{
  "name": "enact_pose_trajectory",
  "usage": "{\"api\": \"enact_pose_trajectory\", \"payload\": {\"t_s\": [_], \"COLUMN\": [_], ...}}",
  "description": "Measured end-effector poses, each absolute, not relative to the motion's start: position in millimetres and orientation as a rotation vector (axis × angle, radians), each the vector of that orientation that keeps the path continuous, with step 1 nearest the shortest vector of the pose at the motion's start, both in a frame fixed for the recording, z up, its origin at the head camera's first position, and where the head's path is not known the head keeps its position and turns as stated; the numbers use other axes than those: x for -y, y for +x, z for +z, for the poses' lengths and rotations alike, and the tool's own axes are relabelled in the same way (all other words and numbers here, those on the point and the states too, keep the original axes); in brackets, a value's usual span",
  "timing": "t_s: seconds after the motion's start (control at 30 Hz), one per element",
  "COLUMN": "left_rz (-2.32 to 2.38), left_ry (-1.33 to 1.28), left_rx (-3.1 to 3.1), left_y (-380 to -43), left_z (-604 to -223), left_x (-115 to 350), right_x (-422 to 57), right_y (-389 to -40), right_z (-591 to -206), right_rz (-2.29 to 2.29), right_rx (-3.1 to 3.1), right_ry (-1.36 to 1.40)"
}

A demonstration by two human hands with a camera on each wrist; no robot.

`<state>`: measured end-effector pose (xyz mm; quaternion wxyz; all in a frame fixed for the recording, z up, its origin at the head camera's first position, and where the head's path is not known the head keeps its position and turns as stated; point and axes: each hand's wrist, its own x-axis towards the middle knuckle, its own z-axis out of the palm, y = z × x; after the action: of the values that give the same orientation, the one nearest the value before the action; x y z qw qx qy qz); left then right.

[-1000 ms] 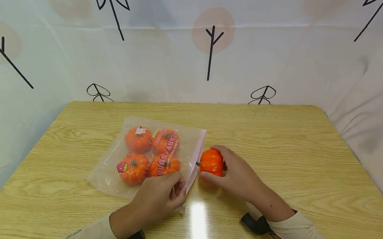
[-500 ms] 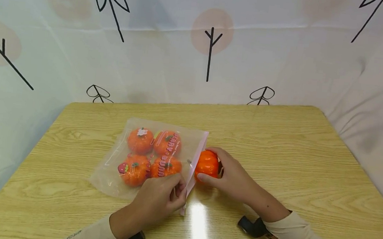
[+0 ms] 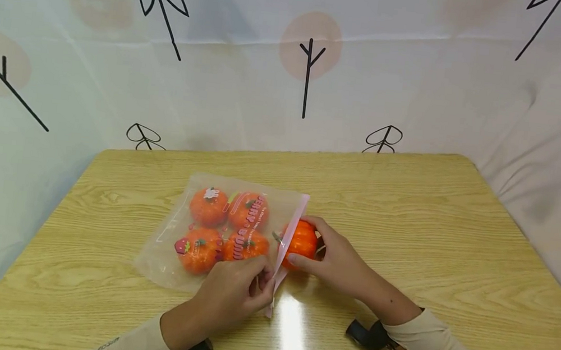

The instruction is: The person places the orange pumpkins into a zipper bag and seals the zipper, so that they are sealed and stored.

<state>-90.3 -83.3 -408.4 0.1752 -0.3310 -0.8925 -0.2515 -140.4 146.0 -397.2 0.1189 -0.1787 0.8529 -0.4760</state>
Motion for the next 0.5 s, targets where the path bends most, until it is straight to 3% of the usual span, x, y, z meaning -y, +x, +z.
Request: {"api": "enact_pose_trajectory", "payload": {"t_s": [0.5], "left_rz": [-0.723], "left_ry": [-0.967], "left_rx": [2.525], "left_y": [-88.5], "left_z": [-407.6], "left_x": [83.0], "right_x": [-142.9], "right_y": [-140.1], "right_z": [-403.9], "right_rz": [-1.563], "right_rx": [-2.307], "right_ry": [-0.590]}}
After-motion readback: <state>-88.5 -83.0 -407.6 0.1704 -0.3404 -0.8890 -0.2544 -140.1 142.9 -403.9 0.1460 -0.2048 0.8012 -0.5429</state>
